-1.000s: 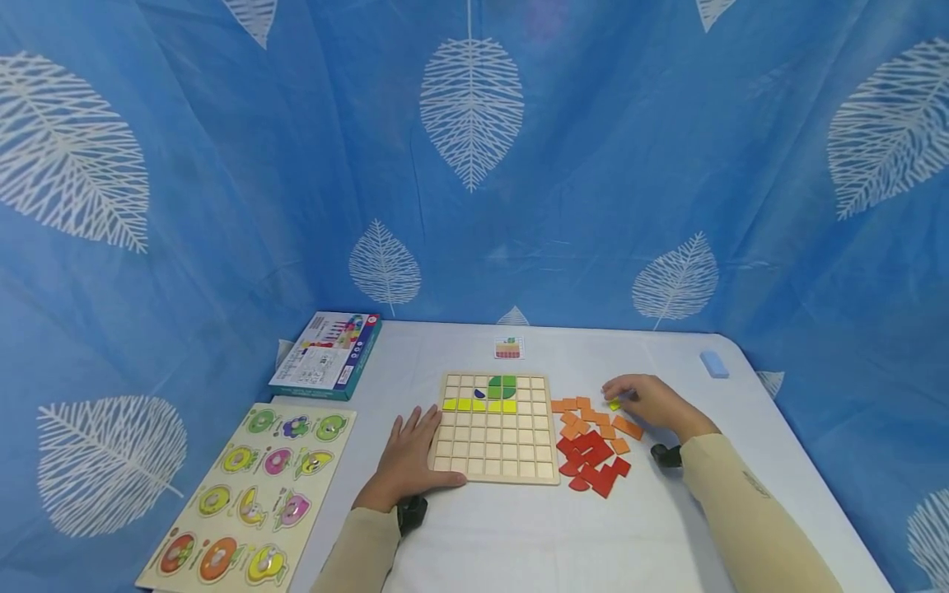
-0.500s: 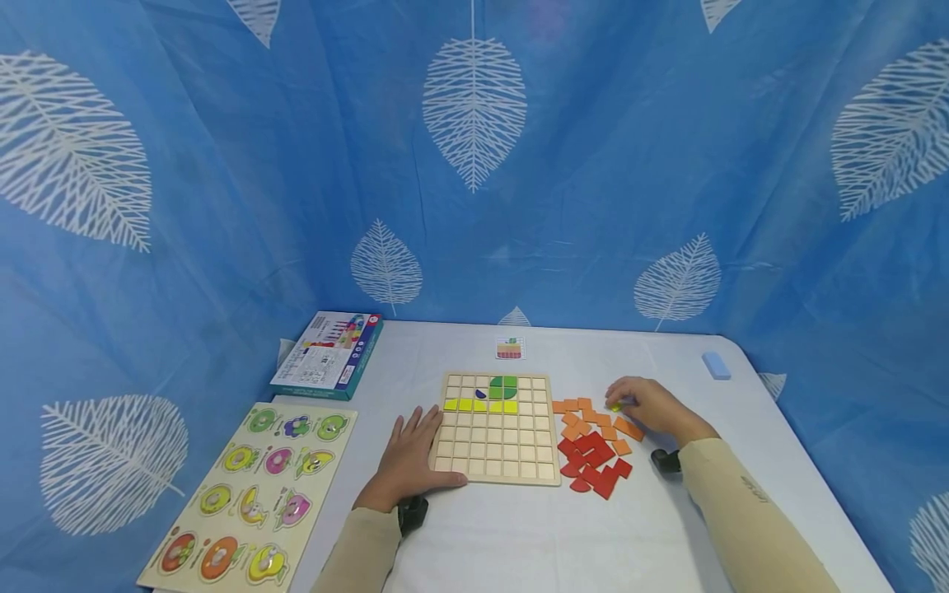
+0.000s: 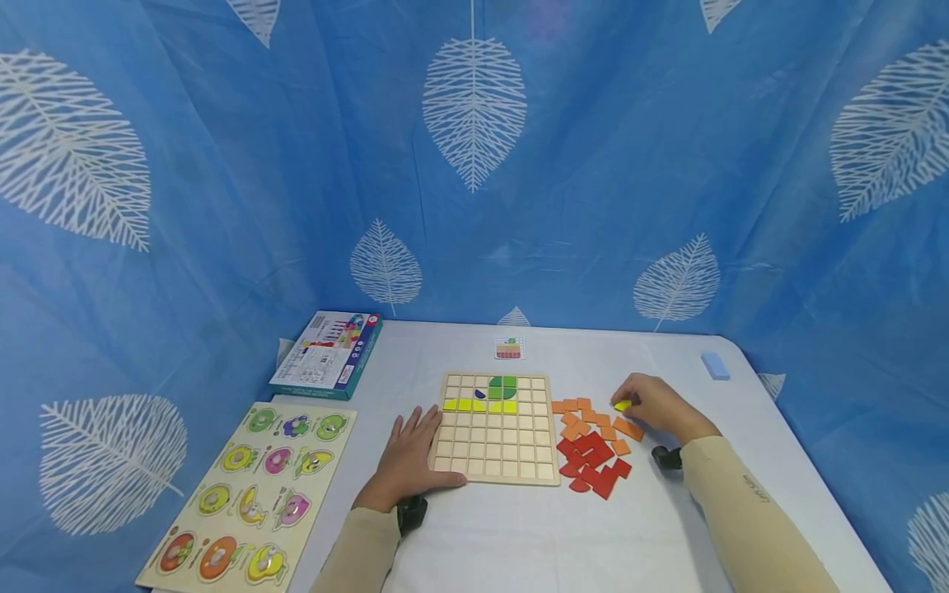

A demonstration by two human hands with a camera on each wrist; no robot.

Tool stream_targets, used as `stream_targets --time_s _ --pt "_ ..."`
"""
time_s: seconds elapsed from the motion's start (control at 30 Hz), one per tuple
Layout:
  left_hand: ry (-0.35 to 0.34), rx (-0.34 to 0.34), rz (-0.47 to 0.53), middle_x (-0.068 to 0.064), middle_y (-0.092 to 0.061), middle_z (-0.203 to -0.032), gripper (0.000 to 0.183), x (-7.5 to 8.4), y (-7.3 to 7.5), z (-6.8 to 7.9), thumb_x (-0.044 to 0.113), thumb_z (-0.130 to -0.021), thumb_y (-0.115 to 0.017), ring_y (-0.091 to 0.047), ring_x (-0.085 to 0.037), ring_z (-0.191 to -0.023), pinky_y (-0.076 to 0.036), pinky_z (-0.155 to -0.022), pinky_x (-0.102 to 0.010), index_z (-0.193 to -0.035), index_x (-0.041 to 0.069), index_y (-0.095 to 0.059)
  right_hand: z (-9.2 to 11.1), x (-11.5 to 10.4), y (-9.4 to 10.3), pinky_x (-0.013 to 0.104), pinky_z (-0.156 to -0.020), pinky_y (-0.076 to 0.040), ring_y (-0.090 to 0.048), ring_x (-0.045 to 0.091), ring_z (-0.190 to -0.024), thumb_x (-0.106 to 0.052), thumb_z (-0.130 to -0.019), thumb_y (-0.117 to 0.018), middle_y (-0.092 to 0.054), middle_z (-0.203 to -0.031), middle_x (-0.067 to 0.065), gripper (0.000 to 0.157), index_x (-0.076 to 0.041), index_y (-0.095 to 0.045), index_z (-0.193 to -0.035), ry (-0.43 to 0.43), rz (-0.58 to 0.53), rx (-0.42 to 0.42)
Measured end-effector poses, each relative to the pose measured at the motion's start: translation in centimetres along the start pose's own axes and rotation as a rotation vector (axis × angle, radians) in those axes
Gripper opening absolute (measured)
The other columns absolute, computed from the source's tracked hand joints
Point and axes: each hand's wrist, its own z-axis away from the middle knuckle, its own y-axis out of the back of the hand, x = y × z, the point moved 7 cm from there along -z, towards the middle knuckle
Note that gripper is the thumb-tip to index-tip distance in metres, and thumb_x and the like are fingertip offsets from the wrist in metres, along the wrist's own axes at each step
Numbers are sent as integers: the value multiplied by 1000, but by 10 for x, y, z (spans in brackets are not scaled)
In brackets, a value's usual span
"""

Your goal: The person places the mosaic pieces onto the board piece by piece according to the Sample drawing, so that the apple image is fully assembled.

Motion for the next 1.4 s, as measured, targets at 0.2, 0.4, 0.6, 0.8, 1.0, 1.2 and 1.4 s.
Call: stream_targets --time_s 0.2,0.4,0.6,0.8,1.0,1.2,1.4 --pt "-9 7 1 -10 -36 -168 130 -1 -1 0 83 -64 -79 -18 -36 -157 -6 -125 -59 -162 8 -41 4 1 7 51 -91 -58 -60 31 -100 3 -92 -77 -68 -105 7 16 -11 -76 -99 -54 -14 -14" --pt "-11 7 3 -11 -36 -168 129 -1 -1 0 82 -64 -80 -18 -36 -157 -7 -125 -59 -162 7 -41 1 -6 8 43 -84 -59 -61 28 -94 0 -94 -77 -67 -98 5 12 -11 -76 -100 -49 -60 -8" --pt "-9 1 -1 -11 -35 -168 130 0 1 0 83 -64 -80 -18 -36 -158 -7 -125 -59 -162 7 -41 -10 -23 2 37 -78 -60 -62 26 -91 -2 -94 -78 -67 -96 4 13 -8 -77 -106 17 -90 22" --pt "5 -11 -8 -9 -34 -169 131 -1 -1 -2 84 -63 -78 -16 -35 -158 -4 -126 -58 -163 9 -39 -20 -48 -3 38 -77 -59 -63 24 -87 -3 -95 -78 -68 -95 3 13 -8 -79 -107 77 -114 64" --pt "6 -10 -5 -9 -34 -169 132 -1 -3 -2 86 -63 -77 -15 -35 -158 -4 -126 -58 -164 9 -39 -26 -70 -16 37 -79 -60 -63 23 -90 -5 -98 -75 -68 -98 2 13 -9 -79 -109 63 -184 50" --pt "8 -13 -10 -8 -33 -169 132 -1 -2 -2 86 -62 -77 -15 -34 -158 -3 -126 -57 -164 10 -38 -34 -91 -32 34 -74 -58 -63 22 -87 -5 -97 -75 -68 -96 2 12 -10 -79 -107 61 -197 38" --pt "18 -24 -23 -8 -32 -169 132 -2 -3 -1 85 -62 -77 -14 -33 -159 -3 -126 -57 -164 11 -38 -41 -110 -49 33 -67 -56 -61 21 -80 -6 -95 -78 -67 -90 1 8 -10 -79 -101 85 -207 16"
